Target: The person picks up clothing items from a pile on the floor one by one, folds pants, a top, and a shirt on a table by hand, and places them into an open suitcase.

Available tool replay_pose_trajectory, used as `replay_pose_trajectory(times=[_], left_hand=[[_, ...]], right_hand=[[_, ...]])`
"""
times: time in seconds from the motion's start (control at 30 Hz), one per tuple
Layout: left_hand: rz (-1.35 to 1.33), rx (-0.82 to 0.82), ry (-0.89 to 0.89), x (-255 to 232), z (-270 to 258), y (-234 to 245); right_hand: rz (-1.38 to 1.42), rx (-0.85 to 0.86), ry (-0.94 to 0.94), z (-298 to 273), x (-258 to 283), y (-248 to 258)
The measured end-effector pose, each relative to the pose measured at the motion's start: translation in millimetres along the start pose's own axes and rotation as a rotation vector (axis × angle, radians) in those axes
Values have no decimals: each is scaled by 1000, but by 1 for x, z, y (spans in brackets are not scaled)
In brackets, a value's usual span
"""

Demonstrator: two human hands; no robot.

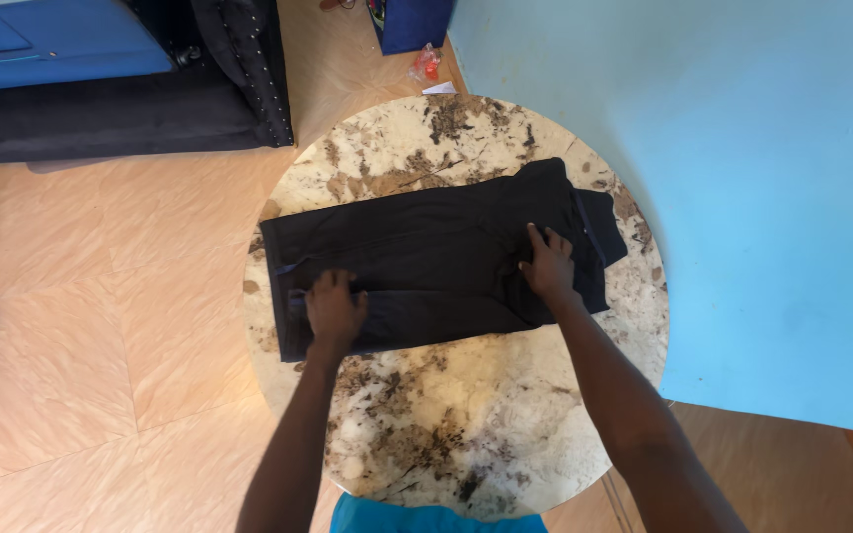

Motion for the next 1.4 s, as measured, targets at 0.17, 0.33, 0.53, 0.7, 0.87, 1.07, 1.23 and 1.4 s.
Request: replay_pose_trajectory(times=[0.17,0.33,0.53,0.7,0.87,1.07,1.23,1.4], left_hand=[[37,-93,-95,-9,-25,-30],[-43,-176,-162,7,-36,-34],[-66,-255,-159,21,-29,-42],[1,-287,-63,18,-17,-37],[140,-334,-98,16,-23,-24],[3,-237,142,61,-8,-48],[19,-247,201,63,3,-28],[119,-488,74,44,-13,11]], right_hand=[[-28,232,-138,-7,-41,2],[124,90,78,18,-105,8],[330,103,-183,76,-143,45],[173,73,-282,87,-110,20],[75,150,-315,46,-66,2],[50,67,151,-29,4,-31],[33,242,50,-56,19,-41],[129,50,79,-53,59,-35]])
Point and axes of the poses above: each hand's wrist, its own z-axis towards the middle knuckle, its own y-axis out of the back of the hand, x = y × z, the point moved 1 cm from there along z, towards the middle knuckle, and after that the axes turned 1 degree about y, right-handed, at the moved point
